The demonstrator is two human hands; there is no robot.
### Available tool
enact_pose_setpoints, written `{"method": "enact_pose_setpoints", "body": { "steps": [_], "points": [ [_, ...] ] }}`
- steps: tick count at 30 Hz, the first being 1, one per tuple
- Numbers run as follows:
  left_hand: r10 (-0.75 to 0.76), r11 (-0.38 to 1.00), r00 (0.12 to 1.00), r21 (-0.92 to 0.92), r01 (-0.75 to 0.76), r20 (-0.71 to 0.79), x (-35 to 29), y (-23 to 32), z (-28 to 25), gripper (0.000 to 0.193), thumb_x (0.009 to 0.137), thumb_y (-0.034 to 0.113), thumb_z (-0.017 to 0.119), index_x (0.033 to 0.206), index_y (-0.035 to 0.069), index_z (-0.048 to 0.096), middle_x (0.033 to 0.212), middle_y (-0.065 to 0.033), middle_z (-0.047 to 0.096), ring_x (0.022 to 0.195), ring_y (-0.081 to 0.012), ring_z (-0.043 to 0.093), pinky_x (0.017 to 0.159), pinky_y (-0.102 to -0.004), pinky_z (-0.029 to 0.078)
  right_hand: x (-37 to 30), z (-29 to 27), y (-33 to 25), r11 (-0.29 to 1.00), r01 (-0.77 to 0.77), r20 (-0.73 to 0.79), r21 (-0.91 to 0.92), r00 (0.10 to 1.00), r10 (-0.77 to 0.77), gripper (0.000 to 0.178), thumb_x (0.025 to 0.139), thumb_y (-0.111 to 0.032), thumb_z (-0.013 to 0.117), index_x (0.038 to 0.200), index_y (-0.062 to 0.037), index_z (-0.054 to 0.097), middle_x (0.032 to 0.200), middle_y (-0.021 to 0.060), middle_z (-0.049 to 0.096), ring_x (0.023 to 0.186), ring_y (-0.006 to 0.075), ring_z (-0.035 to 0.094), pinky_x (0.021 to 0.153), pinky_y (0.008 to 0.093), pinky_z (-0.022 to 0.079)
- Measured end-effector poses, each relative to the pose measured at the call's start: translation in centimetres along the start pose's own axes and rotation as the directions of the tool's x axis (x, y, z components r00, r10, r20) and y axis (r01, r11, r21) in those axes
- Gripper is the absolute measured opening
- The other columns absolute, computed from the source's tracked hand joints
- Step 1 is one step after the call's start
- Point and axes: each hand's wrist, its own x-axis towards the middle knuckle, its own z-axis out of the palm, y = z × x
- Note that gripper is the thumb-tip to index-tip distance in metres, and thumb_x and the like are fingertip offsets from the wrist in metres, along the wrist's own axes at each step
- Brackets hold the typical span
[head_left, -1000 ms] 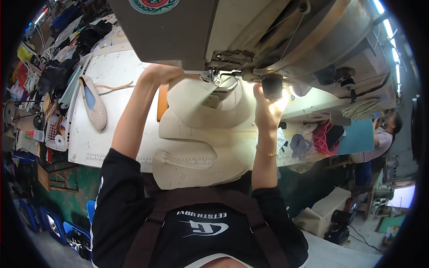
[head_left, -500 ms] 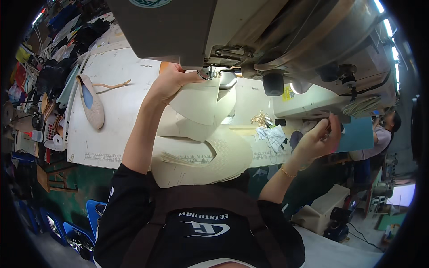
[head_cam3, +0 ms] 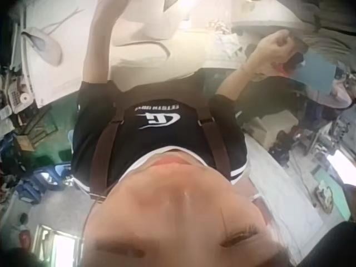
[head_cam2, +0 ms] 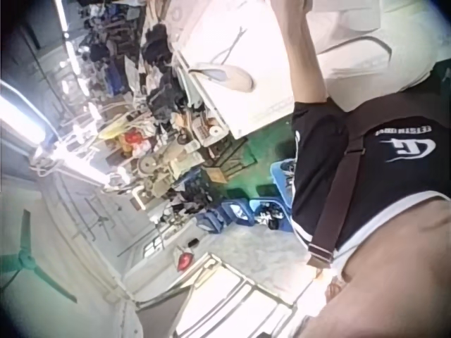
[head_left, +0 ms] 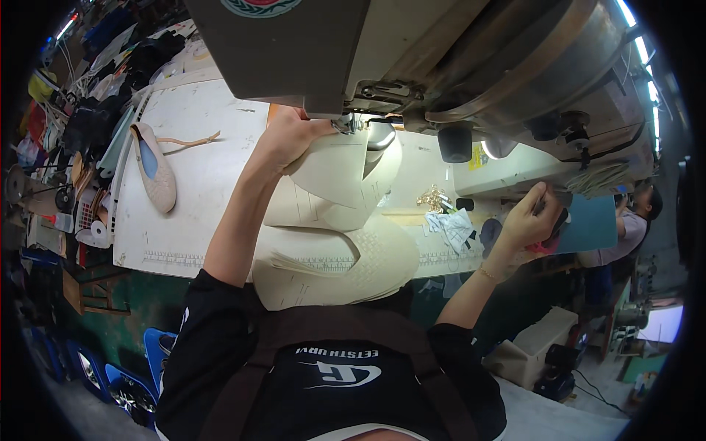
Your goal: The person stitches shoe upper components together and attaches metal hardware using a sewing machine, trims threads with snips, and hands the assembled pieces to a coworker.
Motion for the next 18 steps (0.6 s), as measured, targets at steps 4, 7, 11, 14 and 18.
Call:
{"method": "enact_pose_setpoints", "body": {
  "steps": [4,7,11,14,18],
  "points": [
    [0.035,0.998,0.999,-0.047,-0.034,0.027,-0.4,0.4,0.3,0.014,0.072,0.006,0.063,0.086,0.002,0.064,0.076,-0.0067,0.063,0.063,-0.0122,0.059,0.058,-0.0256,0.048,0.0,0.1,0.5,1.0,0.021,-0.015,-0.014,1.0,-0.022,0.018,0.083,-0.013,0.059,0.072,0.0011,0.057,0.08,0.0115,0.063,0.067,0.0229,0.061,0.055,0.0313,0.049],
    [0.036,0.998,0.999,-0.055,-0.035,0.025,-0.1,0.1,0.1,0.015,0.071,0.005,0.063,0.085,0.003,0.064,0.075,-0.0069,0.063,0.063,-0.0121,0.059,0.058,-0.0256,0.048,0.0,0.3,0.6,0.999,0.033,-0.045,0.013,0.998,-0.033,0.018,0.083,-0.013,0.06,0.072,0.0007,0.057,0.079,0.0106,0.063,0.067,0.0226,0.06,0.054,0.0311,0.048],
    [0.039,0.995,0.998,-0.096,-0.035,0.043,0.1,-0.5,-0.1,0.019,0.067,0.004,0.063,0.086,0.003,0.064,0.076,-0.0075,0.063,0.064,-0.0128,0.059,0.06,-0.027,0.048,0.2,0.2,0.5,1.0,0.005,-0.032,-0.002,0.999,-0.005,0.018,0.082,-0.013,0.06,0.071,0.0006,0.057,0.078,0.0099,0.062,0.065,0.0222,0.06,0.053,0.0305,0.048],
    [0.002,0.998,0.998,-0.063,0.002,0.064,0.1,-0.2,-0.3,0.02,0.065,0.004,0.063,0.086,0.002,0.064,0.078,-0.0083,0.063,0.067,-0.0134,0.06,0.064,-0.0279,0.048,0.3,0.0,0.5,0.999,-0.032,-0.016,-0.009,0.999,0.032,0.019,0.082,-0.014,0.061,0.07,0.001,0.057,0.078,0.0093,0.062,0.065,0.0214,0.06,0.053,0.03,0.048],
    [0.041,0.997,0.995,-0.066,-0.036,0.086,0.5,-0.7,-0.6,0.021,0.066,0.006,0.063,0.087,0.002,0.064,0.08,-0.0087,0.063,0.069,-0.0141,0.06,0.065,-0.0281,0.048,1.2,-0.2,0.0,1.0,-0.012,-0.023,0.003,1.0,0.012,0.018,0.082,-0.014,0.06,0.075,0.0023,0.06,0.081,0.0103,0.062,0.067,0.0202,0.06,0.055,0.0281,0.048]
  ]
}}
